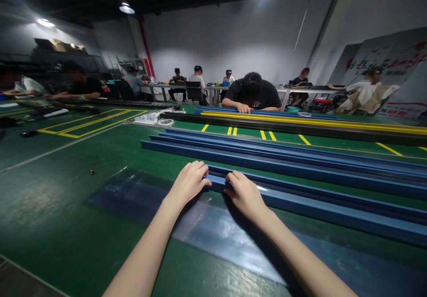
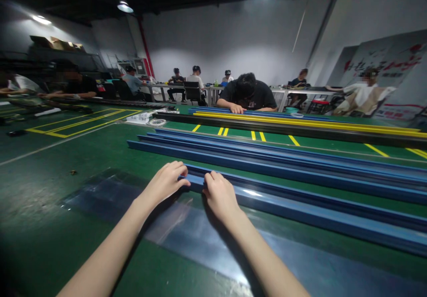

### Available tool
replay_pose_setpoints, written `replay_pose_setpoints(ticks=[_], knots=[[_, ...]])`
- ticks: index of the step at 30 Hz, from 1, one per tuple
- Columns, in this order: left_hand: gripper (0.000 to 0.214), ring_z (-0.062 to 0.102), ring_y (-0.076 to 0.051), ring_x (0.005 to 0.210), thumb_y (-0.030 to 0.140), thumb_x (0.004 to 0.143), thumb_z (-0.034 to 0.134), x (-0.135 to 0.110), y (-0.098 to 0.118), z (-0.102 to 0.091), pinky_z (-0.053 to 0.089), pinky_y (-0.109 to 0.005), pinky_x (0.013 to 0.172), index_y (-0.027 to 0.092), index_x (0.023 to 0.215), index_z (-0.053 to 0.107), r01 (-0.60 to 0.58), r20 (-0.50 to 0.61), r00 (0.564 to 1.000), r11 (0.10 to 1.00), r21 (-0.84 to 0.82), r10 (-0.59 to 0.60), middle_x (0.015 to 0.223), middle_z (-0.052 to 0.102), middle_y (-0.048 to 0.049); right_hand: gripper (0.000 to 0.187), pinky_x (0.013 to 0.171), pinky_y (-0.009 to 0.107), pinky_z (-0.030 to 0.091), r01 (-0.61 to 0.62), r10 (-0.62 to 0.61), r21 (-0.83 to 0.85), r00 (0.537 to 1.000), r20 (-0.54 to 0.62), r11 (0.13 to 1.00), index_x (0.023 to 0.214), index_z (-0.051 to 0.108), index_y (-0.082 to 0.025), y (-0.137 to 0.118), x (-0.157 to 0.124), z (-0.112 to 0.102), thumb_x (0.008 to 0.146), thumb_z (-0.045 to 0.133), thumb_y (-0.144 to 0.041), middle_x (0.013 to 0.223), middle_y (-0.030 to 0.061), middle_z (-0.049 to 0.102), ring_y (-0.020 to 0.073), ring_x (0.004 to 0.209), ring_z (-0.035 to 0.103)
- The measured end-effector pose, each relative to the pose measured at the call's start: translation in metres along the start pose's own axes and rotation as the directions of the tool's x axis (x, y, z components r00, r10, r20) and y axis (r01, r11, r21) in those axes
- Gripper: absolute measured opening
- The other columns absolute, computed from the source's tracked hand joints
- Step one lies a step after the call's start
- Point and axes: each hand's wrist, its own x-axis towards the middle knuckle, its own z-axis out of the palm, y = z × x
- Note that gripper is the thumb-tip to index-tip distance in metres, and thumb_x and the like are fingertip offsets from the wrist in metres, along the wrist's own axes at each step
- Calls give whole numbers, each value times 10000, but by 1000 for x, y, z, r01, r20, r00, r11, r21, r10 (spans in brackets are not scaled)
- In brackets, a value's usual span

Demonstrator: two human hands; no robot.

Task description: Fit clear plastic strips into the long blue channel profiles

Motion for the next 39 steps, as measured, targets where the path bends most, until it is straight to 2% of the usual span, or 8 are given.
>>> replay_pose_setpoints(ticks=[8,19,27,31,39], knots=[[113,529,-176,811,263,750,625,0,1,2,388,-266,702,179,732,551,60,36,998,996,-61,-58,790,578,-13,84,601,241,306,-53,52,2,995,85,999,831,584,-188,1,8,-7,754,554,-196,867,25,620,155,796,562],[125,562,-181,813,238,818,519,0,-1,5,407,-268,712,170,748,598,65,118,992,993,-101,-53,807,591,-36,114,567,257,300,-30,45,-94,987,152,995,782,632,-179,-5,11,-13,758,521,-177,831,63,651,180,758,598],[121,535,-196,885,274,812,534,-1,1,5,408,-285,764,165,802,587,60,125,991,995,-85,-49,861,587,-48,109,567,251,302,-89,95,-57,987,126,994,817,629,-197,0,9,-8,769,550,-254,855,48,648,180,768,593],[121,524,-199,891,277,807,547,-1,1,3,403,-292,772,159,814,573,51,118,992,995,-88,-40,877,579,-50,100,574,240,305,-76,74,13,991,108,997,847,607,-200,3,7,-5,769,557,-238,875,29,633,164,784,580],[135,510,-197,841,288,786,577,0,1,0,386,-302,748,163,746,545,49,101,994,994,-97,-39,830,569,-40,81,592,226,309,-72,64,86,993,97,994,843,585,-197,4,6,-4,766,565,-213,879,22,607,141,777,549]])
